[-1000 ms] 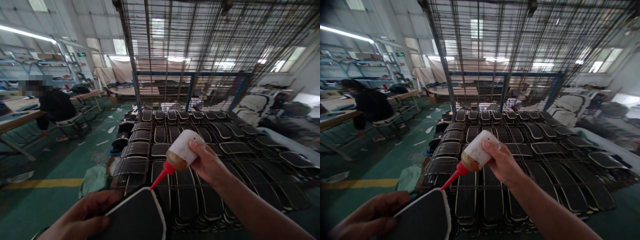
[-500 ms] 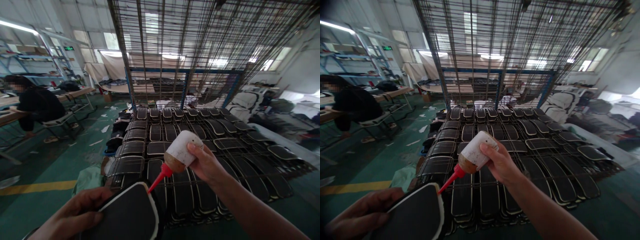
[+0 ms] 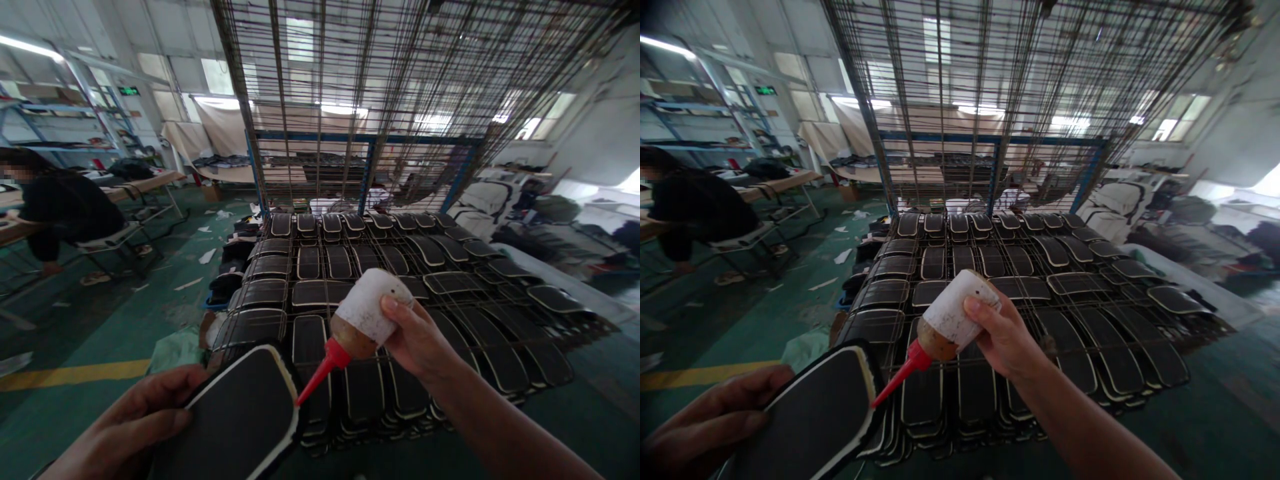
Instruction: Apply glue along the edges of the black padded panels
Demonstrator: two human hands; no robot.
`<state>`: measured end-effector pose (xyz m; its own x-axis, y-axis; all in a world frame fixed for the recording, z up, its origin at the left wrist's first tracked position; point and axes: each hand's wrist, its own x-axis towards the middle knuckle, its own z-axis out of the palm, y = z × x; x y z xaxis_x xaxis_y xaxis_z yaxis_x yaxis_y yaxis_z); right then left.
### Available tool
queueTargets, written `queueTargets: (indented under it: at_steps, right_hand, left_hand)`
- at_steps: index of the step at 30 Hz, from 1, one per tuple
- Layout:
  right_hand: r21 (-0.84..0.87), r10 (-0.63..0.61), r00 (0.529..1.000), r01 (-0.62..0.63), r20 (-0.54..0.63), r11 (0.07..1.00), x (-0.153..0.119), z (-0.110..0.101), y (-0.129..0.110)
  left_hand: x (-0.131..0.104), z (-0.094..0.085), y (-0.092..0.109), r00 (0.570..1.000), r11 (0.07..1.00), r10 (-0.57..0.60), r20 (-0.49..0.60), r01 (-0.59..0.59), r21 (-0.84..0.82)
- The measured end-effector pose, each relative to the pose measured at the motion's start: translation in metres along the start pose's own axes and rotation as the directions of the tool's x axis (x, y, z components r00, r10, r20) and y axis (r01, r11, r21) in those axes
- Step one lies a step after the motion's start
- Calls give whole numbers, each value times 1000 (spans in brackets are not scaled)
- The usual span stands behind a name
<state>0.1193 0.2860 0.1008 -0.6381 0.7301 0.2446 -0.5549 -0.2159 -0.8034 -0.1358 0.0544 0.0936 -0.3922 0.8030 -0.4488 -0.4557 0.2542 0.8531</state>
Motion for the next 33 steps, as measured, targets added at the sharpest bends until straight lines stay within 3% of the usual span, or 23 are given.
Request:
queueTargets:
  at_steps: [3,8,14,24,33]
  right_hand:
    - [19,-10,998,11,-65,1000,-3,-1,3]
    - [85,-52,983,68,-177,994,-5,0,9]
    - [82,-85,953,113,-291,990,-4,-1,20]
    - [-1,-126,930,134,-345,991,-7,2,24]
    - [4,-103,947,109,-304,994,-21,9,32]
  left_hand:
    - [-3,5,4,999,991,51,-13,-49,128]
    - [-3,10,-1,992,998,65,-110,-67,-8]
    - [-3,20,-11,996,992,62,-67,-69,-102]
    - [-1,19,-17,999,996,41,-4,-41,-75]
    - [2,21,-15,1000,994,4,5,-3,-112]
